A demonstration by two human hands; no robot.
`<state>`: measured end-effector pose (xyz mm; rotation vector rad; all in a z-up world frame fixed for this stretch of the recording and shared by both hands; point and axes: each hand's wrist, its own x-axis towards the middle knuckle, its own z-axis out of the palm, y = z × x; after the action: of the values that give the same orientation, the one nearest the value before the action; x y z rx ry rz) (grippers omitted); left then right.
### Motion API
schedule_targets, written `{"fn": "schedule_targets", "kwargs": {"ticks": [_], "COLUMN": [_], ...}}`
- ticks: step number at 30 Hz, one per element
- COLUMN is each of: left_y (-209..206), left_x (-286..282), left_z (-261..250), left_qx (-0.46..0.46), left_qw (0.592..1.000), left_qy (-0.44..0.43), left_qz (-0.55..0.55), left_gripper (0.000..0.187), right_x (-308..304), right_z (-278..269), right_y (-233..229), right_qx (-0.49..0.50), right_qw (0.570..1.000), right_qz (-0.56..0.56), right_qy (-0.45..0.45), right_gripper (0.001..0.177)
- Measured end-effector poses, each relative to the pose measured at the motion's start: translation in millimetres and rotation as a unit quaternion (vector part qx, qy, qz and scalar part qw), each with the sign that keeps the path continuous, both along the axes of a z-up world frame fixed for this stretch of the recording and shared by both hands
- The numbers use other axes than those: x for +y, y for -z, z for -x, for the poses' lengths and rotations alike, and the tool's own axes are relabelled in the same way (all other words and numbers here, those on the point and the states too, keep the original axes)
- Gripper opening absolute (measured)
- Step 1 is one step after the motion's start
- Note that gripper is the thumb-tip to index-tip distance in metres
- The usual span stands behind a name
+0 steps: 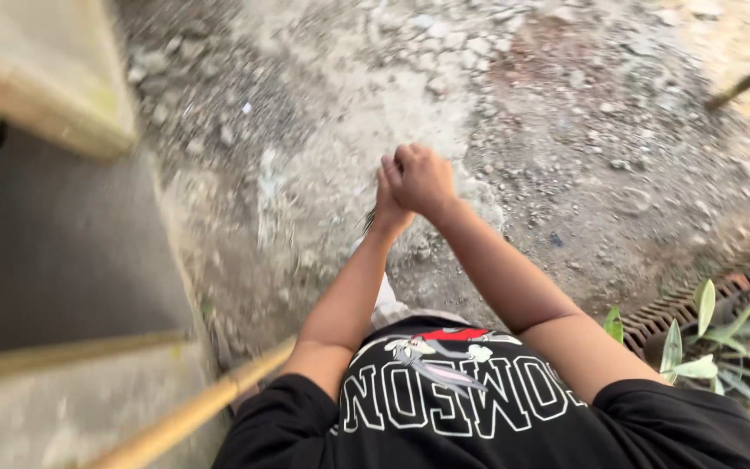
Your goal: Organizing and moving potted plants in an outdoor garden space.
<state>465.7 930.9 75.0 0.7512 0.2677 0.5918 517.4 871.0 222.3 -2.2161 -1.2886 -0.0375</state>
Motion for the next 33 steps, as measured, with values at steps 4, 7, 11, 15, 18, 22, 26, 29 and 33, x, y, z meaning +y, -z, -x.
{"fn": "schedule_targets", "kwargs": {"ticks": [4,7,11,15,18,22,26,29,33], "left_y": [71.3,50.1,0.7,-16.9,-29.0,-26.2,-43.5,-47.6,-47.9], "left_x": [48.3,81.8,135.4,171.0,174.1,156.4,137.3,120.4,105.1], "left_z": [-24.9,-25.5,-33.3,-68.0,-98.9,-127.5,-163.8,-201.2,-258.7], "left_qx": [0.026,0.039,0.092,0.078,0.019,0.02,0.065,0.086,0.05], "left_qw": [0.999,0.999,0.967,0.97,0.974,0.958,0.929,0.906,0.887], "left_qy": [0.02,0.013,-0.028,0.015,0.078,0.136,0.161,0.163,0.148], "left_qz": [0.037,0.031,-0.236,-0.231,-0.214,-0.251,-0.327,-0.381,-0.434], "left_gripper": [0.048,0.05,0.059,0.043,0.052,0.06,0.068,0.07,0.072], "right_x": [25.8,56.5,95.2,124.8,124.6,89.6,53.7,35.7,16.7], "right_z": [-16.7,-43.2,-55.1,-69.0,-86.7,-123.3,-164.7,-195.3,-254.8], "right_y": [20.1,5.3,-6.8,-23.1,-18.0,-8.0,9.8,13.8,31.6], "right_qx": [0.016,0.052,0.065,0.015,0.049,0.128,0.148,0.182,0.228], "right_qw": [0.994,0.99,0.991,0.993,0.985,0.968,0.967,0.946,0.91], "right_qz": [0.083,0.107,0.098,0.04,0.0,0.032,-0.079,-0.093,-0.118], "right_qy": [0.063,0.079,0.067,0.107,0.165,0.213,0.19,0.251,0.324], "right_gripper": [0.042,0.051,0.054,0.049,0.041,0.032,0.029,0.029,0.031]}}
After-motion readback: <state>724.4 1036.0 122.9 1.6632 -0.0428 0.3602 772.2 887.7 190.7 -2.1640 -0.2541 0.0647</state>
